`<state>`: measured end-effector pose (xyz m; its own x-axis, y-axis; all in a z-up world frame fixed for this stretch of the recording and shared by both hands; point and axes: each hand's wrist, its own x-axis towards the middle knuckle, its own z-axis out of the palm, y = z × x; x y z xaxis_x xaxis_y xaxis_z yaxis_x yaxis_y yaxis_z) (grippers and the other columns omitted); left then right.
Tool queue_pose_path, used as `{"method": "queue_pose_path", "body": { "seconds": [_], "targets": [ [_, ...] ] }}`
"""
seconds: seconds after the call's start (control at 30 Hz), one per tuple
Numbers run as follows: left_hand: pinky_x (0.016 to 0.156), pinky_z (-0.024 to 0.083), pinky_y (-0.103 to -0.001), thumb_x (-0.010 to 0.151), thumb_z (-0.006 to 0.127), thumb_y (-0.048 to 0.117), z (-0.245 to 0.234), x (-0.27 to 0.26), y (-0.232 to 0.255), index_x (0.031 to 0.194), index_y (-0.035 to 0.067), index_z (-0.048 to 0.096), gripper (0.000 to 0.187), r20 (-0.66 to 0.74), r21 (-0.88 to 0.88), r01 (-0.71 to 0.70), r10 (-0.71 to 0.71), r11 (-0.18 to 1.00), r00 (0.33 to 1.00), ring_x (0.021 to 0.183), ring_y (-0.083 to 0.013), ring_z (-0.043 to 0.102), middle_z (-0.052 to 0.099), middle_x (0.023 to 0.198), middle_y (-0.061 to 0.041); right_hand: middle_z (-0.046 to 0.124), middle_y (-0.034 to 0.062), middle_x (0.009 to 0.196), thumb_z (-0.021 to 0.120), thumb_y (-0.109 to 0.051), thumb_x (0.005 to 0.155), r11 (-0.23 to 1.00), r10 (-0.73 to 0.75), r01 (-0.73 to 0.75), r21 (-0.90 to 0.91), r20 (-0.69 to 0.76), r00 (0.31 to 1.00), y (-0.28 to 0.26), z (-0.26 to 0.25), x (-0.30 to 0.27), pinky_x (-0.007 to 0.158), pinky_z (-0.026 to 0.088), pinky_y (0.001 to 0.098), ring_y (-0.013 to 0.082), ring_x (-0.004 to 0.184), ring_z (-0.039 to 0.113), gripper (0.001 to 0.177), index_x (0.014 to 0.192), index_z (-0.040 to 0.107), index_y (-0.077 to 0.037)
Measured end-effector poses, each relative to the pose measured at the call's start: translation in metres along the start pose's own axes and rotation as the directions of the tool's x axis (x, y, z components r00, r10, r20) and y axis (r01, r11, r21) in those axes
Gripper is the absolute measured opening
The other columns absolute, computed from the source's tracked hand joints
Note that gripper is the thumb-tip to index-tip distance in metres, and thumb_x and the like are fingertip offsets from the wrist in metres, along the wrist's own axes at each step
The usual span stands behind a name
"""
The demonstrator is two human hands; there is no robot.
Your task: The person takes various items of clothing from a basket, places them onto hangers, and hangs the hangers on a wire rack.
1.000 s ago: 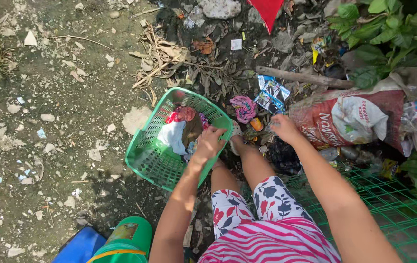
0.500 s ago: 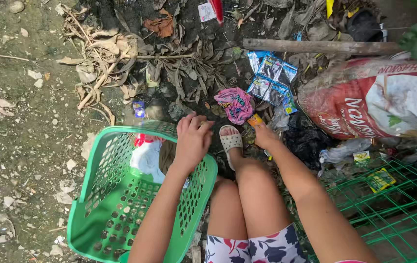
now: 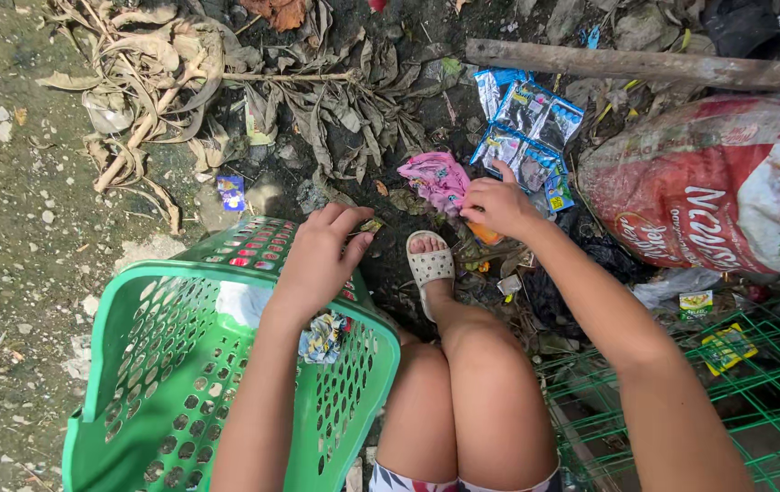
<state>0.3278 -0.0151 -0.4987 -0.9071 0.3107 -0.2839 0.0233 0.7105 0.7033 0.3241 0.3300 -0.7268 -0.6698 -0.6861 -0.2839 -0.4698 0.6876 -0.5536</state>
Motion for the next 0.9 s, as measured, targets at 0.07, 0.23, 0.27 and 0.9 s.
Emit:
{"method": "queue_pose_path", "body": {
  "seconds": [0.07,0.23,0.27,0.9],
  "targets": [
    [0.097,0.048,-0.045,0.095,0.067,0.018,-0.015,-0.010,0.019,0.122,0.007,0.068,0.029,-0.017,-0.098,0.061,-0.063,0.993,0.998,0.112,-0.0373,0.061,0.067,0.116,-0.015,0.071,-0.0012,0.092,0.076,-0.020,0.084,0.980,-0.036,0.070,0.184,-0.182,0.983,-0.049,-0.087,-0.003,0.117,0.032,0.0570,0.0192,0.097,0.069,0.009,0.082,0.071,-0.013],
    [0.097,0.049,-0.044,0.096,0.066,0.021,-0.070,-0.040,0.076,0.126,0.007,0.065,0.033,-0.053,-0.211,0.088,-0.101,0.973,0.994,0.115,-0.0356,0.062,0.066,0.119,-0.015,0.065,0.0069,0.091,0.075,-0.018,0.088,0.983,-0.008,0.072,0.168,-0.353,0.936,-0.169,-0.264,-0.038,0.089,0.049,0.0441,0.0288,0.093,0.064,0.013,0.088,0.067,-0.007],
    [0.095,0.051,-0.042,0.096,0.065,0.021,-0.079,-0.052,0.085,0.128,0.008,0.064,0.035,-0.019,-0.300,0.147,-0.160,0.943,0.987,0.116,-0.0341,0.062,0.065,0.122,-0.014,0.065,0.0069,0.091,0.075,-0.018,0.088,0.985,-0.012,0.073,0.157,-0.358,0.933,-0.189,-0.268,-0.026,0.089,0.049,0.0441,0.0288,0.093,0.064,0.013,0.088,0.067,-0.007],
    [0.067,0.053,-0.032,0.094,0.068,0.025,-0.339,-0.128,0.278,0.099,0.007,0.065,0.019,-0.226,-0.450,-0.284,0.200,0.847,0.954,0.077,-0.0108,0.065,0.071,0.086,-0.002,0.060,0.0058,0.096,0.082,-0.011,0.090,0.949,-0.108,0.233,0.214,-0.473,0.874,-0.483,-0.613,-0.111,0.082,0.045,0.0295,0.0163,0.094,0.055,0.019,0.092,0.064,-0.003]
  ]
}}
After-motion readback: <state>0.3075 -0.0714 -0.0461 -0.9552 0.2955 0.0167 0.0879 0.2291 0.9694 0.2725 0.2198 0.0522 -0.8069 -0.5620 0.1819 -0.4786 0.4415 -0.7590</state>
